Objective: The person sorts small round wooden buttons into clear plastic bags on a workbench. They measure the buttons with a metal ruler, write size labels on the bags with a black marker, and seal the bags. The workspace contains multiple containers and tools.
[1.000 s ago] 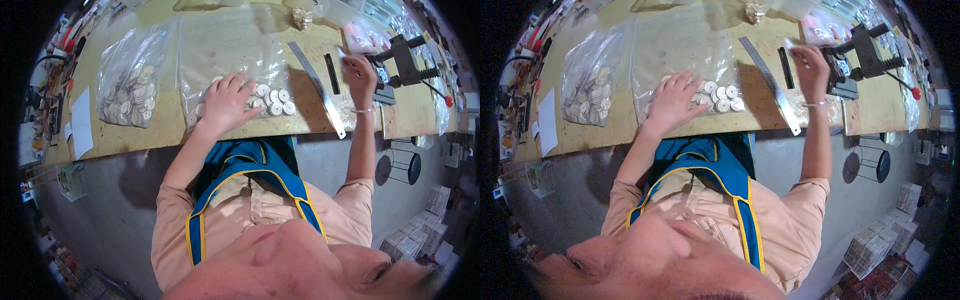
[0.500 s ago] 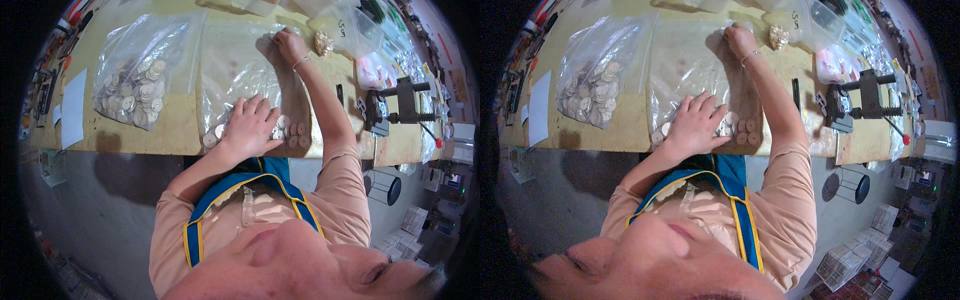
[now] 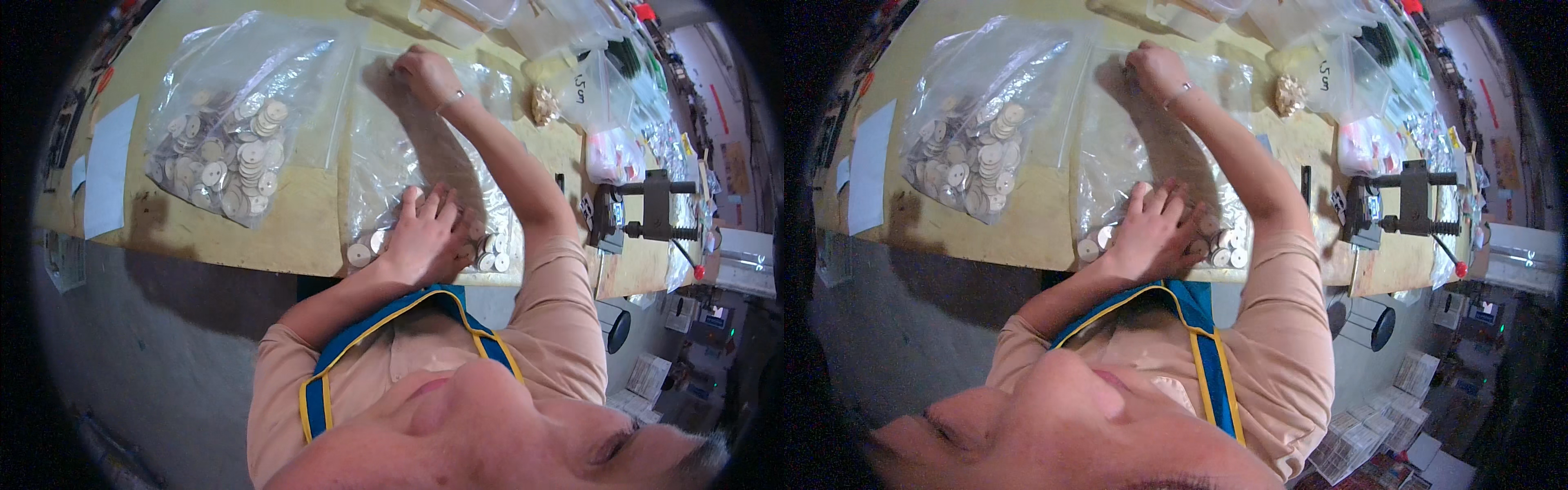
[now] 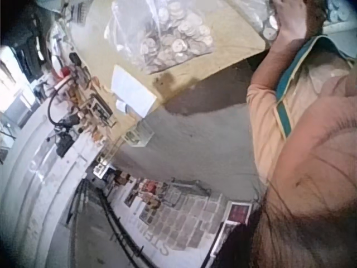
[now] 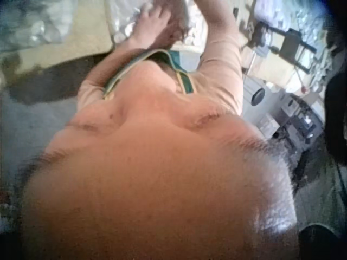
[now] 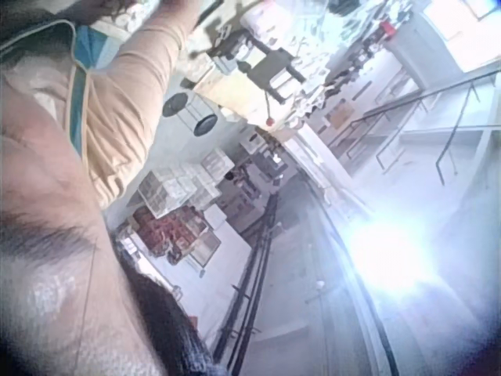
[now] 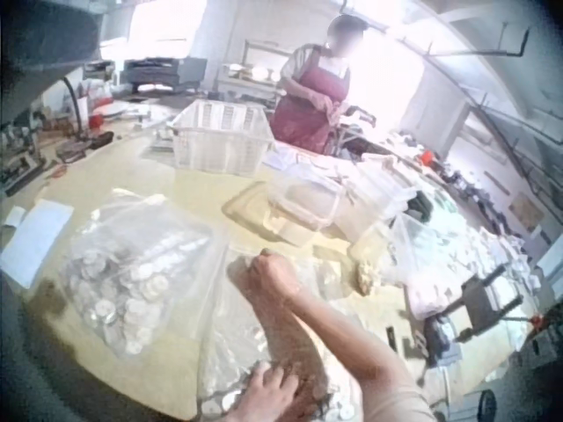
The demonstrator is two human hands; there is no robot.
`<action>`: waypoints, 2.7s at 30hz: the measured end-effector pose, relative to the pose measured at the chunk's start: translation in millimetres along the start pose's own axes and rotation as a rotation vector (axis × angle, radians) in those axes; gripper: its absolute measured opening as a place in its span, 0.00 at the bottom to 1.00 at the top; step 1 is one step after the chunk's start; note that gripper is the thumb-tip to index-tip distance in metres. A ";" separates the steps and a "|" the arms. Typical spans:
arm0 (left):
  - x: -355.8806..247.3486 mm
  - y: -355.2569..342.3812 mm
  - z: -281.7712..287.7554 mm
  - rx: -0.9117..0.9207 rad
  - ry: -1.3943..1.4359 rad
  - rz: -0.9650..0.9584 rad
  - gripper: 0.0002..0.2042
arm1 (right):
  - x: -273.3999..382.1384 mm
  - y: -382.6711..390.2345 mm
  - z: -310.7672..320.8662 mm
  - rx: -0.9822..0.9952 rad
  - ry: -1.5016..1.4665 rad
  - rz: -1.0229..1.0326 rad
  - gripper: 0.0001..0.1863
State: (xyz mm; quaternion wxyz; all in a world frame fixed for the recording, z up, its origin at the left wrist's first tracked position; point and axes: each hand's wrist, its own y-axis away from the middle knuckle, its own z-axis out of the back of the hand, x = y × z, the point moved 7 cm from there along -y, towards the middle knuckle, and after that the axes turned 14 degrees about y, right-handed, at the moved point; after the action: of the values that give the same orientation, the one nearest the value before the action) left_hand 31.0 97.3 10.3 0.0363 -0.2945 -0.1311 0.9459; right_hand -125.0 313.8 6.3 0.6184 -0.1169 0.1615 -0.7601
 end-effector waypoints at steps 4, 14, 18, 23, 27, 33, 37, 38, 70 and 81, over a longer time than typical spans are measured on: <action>5.1 -0.6 -10.5 -0.017 -0.077 -0.023 0.32 | 43.2 33.5 21.3 0.098 -0.209 0.055 0.07; 5.4 4.0 -16.7 -0.052 -0.169 -0.062 0.29 | 45.2 22.2 6.6 0.103 -0.149 0.095 0.07; 1.8 2.0 -2.7 0.002 0.087 -0.003 0.31 | 20.9 -12.4 -7.6 0.034 -0.033 -0.054 0.07; 6.3 4.9 -5.6 0.057 0.090 0.035 0.33 | 27.8 -13.9 -11.4 0.072 -0.083 -0.002 0.08; 8.1 5.2 -24.7 0.036 -0.130 -0.025 0.32 | 33.2 5.2 0.5 0.078 -0.100 0.016 0.08; -1.6 2.0 4.1 0.047 0.068 0.009 0.34 | -1.8 -33.5 -16.6 0.035 -0.020 -0.146 0.09; 7.2 4.9 -14.5 -0.010 -0.105 -0.028 0.29 | 25.6 17.6 2.9 0.105 -0.162 0.011 0.10; 4.6 3.5 -10.2 0.001 -0.091 -0.029 0.27 | 25.2 31.7 1.0 0.145 -0.222 -0.047 0.09; -9.7 -1.2 4.9 0.158 -0.041 0.040 0.28 | 20.8 19.0 -5.2 -0.056 -0.297 -0.215 0.06; -8.9 -0.1 0.4 0.149 -0.060 0.026 0.29 | 18.4 19.1 -11.7 -0.038 -0.248 -0.243 0.07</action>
State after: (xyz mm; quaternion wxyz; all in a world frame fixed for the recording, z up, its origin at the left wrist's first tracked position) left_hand 38.1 96.0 15.5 0.0418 -0.2641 -0.0576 0.9619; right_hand -116.0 293.6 -12.3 0.5350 -0.2400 0.0831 -0.8058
